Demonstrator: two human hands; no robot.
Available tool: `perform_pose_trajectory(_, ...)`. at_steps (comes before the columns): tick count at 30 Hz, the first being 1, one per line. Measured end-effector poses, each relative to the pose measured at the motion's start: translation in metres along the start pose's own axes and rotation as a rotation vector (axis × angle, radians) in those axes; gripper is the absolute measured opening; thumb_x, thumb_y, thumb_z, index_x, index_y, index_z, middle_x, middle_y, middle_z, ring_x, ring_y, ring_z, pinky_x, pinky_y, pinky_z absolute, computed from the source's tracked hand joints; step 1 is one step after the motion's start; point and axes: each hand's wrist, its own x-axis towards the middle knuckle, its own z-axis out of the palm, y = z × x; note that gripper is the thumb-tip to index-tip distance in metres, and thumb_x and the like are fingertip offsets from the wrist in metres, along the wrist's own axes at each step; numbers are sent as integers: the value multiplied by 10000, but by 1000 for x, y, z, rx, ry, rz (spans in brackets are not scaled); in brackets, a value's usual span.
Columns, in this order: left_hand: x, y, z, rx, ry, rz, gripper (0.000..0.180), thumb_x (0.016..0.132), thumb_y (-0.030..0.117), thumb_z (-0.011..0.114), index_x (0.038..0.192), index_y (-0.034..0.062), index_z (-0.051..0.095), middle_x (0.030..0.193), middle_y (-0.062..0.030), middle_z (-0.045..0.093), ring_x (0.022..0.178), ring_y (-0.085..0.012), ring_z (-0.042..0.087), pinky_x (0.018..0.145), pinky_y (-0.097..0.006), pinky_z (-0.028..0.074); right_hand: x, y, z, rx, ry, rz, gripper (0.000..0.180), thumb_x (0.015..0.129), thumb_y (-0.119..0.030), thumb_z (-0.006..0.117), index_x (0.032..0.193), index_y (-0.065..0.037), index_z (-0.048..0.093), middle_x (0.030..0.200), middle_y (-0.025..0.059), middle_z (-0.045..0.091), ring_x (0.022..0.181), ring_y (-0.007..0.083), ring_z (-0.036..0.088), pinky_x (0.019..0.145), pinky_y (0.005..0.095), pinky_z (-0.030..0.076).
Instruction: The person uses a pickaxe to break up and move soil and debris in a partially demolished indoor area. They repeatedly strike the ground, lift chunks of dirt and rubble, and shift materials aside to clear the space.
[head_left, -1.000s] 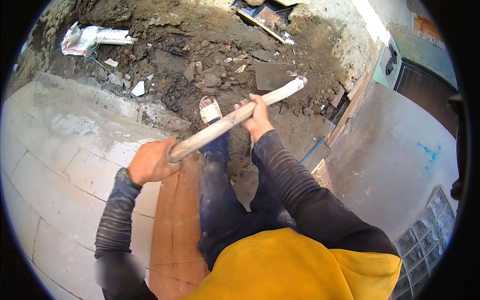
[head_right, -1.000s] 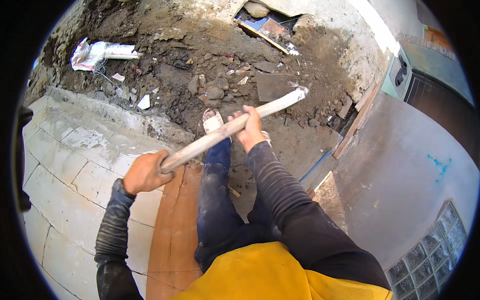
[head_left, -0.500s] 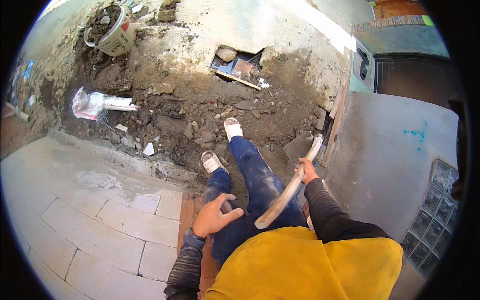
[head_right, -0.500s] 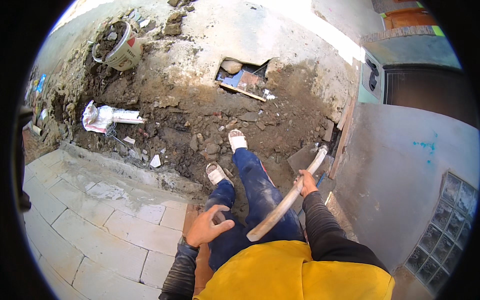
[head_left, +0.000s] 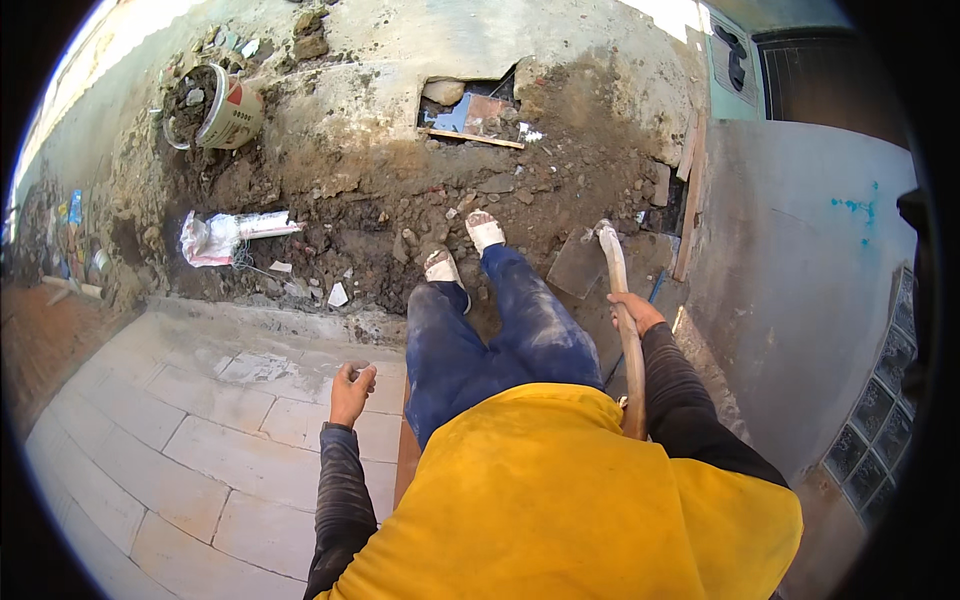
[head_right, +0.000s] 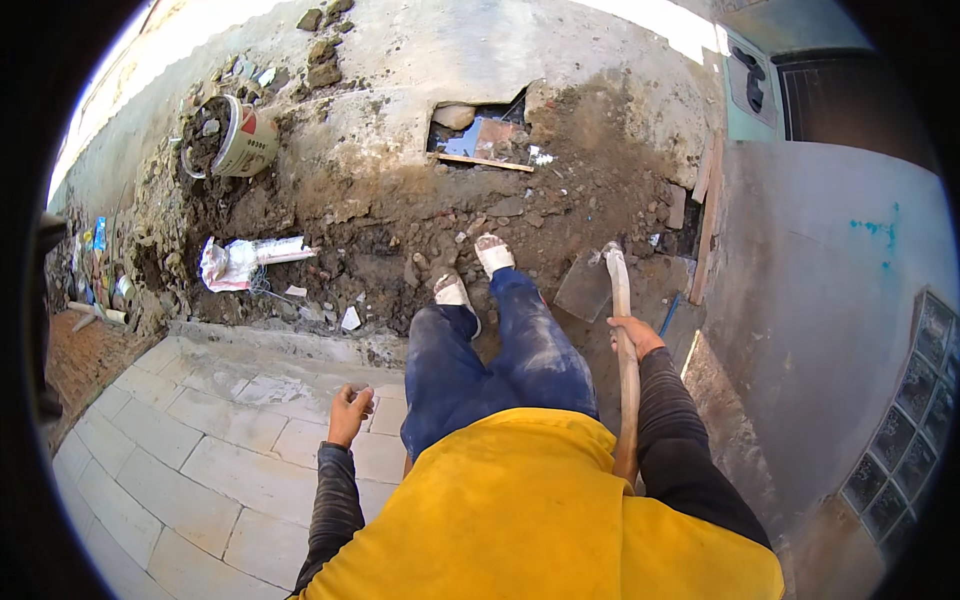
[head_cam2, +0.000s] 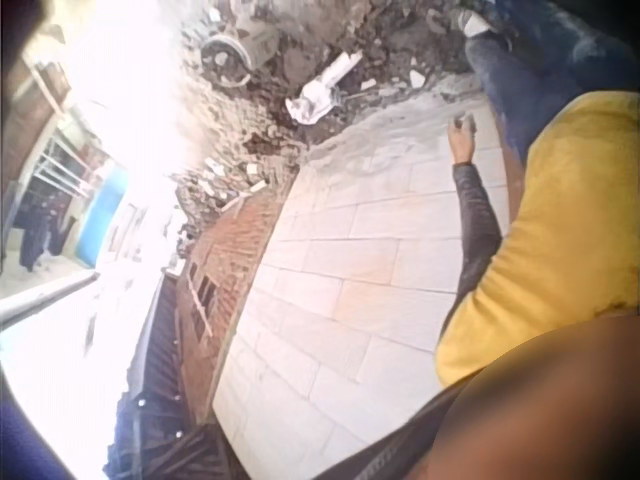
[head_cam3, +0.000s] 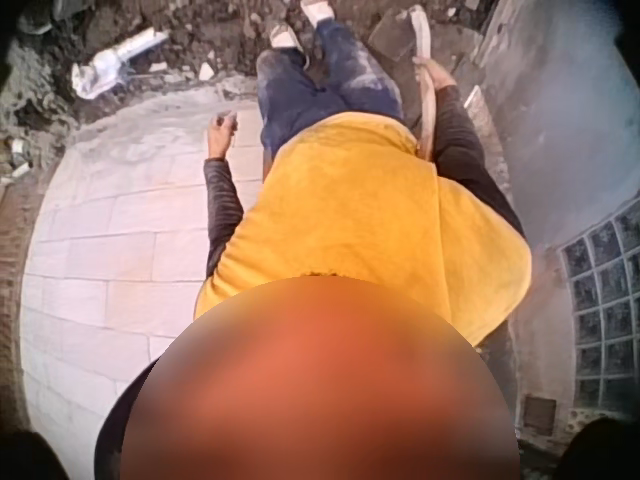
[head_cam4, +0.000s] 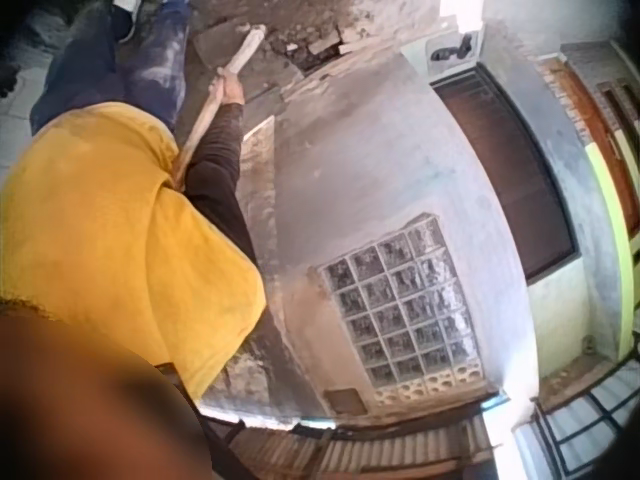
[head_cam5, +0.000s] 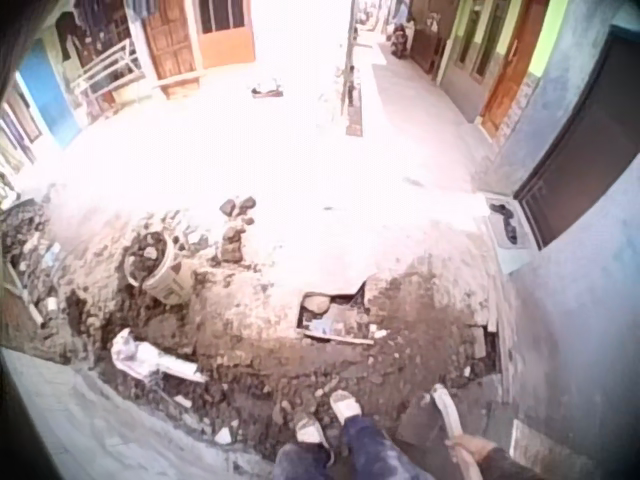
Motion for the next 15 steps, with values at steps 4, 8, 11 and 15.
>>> perform_pose_trajectory(4,21,13,-38,39,2,-9,368,958,316,730,1155,10,678,810,-53,699,680,-127,648,601,-285,498,-15,-1,11,-1,44,0,275,889,-202,796,1023,-26,631,755,82,636,557,216,619,516,354,558)
perform_pose_trajectory(8,19,13,-70,-53,216,-54,376,953,343,731,1160,34,676,824,-45,695,687,-137,657,608,-290,515,-15,-4,10,-132,56,48,250,872,-164,785,1008,-5,647,749,101,634,568,232,624,508,391,551)
perform_pose_trajectory(11,13,16,-67,-91,234,-32,377,954,353,728,1160,41,674,836,-48,697,689,-142,663,611,-294,525,-11,-4,0,-247,62,67,227,861,-122,778,994,12,652,737,107,623,579,239,625,503,417,546)
perform_pose_trajectory(15,4,22,-32,-59,152,-120,364,953,350,732,1142,44,674,843,-60,706,703,-156,677,621,-307,542,-20,22,-15,-333,36,51,206,852,-84,771,981,25,652,736,113,621,597,238,626,507,421,545)
